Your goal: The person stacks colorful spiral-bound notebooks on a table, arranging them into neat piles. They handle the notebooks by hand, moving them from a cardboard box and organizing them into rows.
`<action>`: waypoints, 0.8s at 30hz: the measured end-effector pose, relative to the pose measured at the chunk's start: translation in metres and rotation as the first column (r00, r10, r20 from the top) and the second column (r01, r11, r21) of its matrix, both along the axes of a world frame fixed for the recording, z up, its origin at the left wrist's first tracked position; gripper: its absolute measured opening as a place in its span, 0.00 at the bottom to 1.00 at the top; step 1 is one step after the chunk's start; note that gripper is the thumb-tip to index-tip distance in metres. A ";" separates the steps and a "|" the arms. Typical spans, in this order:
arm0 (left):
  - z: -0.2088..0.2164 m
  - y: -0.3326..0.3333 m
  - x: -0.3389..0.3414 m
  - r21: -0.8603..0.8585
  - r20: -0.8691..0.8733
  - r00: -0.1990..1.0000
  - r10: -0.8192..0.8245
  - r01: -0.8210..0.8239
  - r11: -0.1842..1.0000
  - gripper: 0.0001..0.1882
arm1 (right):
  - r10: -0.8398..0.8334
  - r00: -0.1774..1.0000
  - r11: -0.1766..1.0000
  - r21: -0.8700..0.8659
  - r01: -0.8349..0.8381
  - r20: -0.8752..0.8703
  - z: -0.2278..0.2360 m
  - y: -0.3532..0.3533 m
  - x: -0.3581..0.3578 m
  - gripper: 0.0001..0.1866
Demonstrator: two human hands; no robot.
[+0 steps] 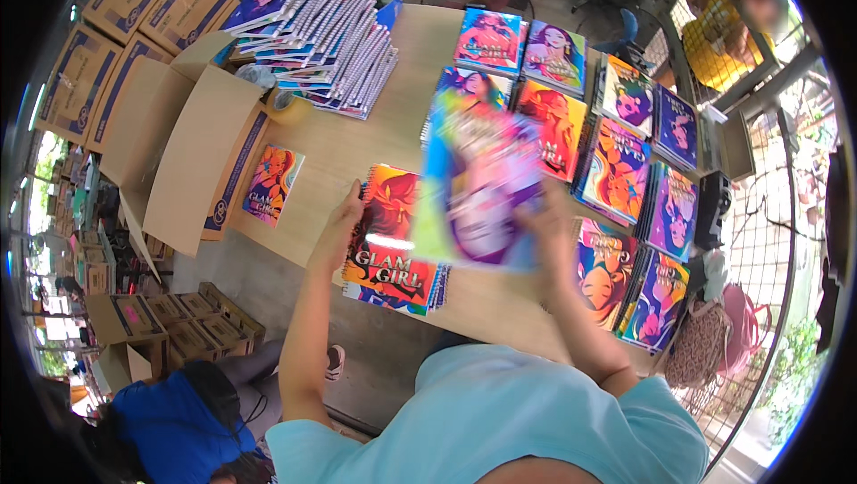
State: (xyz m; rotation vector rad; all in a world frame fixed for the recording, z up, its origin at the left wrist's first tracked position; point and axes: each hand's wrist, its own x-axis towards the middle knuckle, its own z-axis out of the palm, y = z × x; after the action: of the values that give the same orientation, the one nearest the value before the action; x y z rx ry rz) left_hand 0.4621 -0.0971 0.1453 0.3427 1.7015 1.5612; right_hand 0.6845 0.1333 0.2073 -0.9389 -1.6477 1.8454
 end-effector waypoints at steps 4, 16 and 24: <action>-0.008 0.002 -0.001 -0.009 0.005 0.993 -0.115 0.115 0.993 0.39 | -0.110 0.980 0.859 0.511 0.009 0.167 -0.115 -0.108 -0.035 0.41; 0.053 0.264 0.167 -0.364 -0.910 -0.073 -0.407 0.609 0.705 0.28 | -0.521 0.791 0.608 0.790 0.081 0.320 -0.131 0.330 0.079 0.23; -0.053 0.460 0.234 -0.710 -0.690 -0.590 -0.418 0.439 0.551 0.19 | -0.511 0.508 0.768 0.634 -0.094 0.694 -0.131 0.452 0.019 0.34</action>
State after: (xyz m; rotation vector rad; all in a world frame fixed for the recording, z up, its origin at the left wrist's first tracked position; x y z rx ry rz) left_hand 0.6958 0.3630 0.0922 2.7244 1.7131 -0.0167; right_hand 0.7032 0.5849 0.0763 -1.7763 -2.2845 0.4715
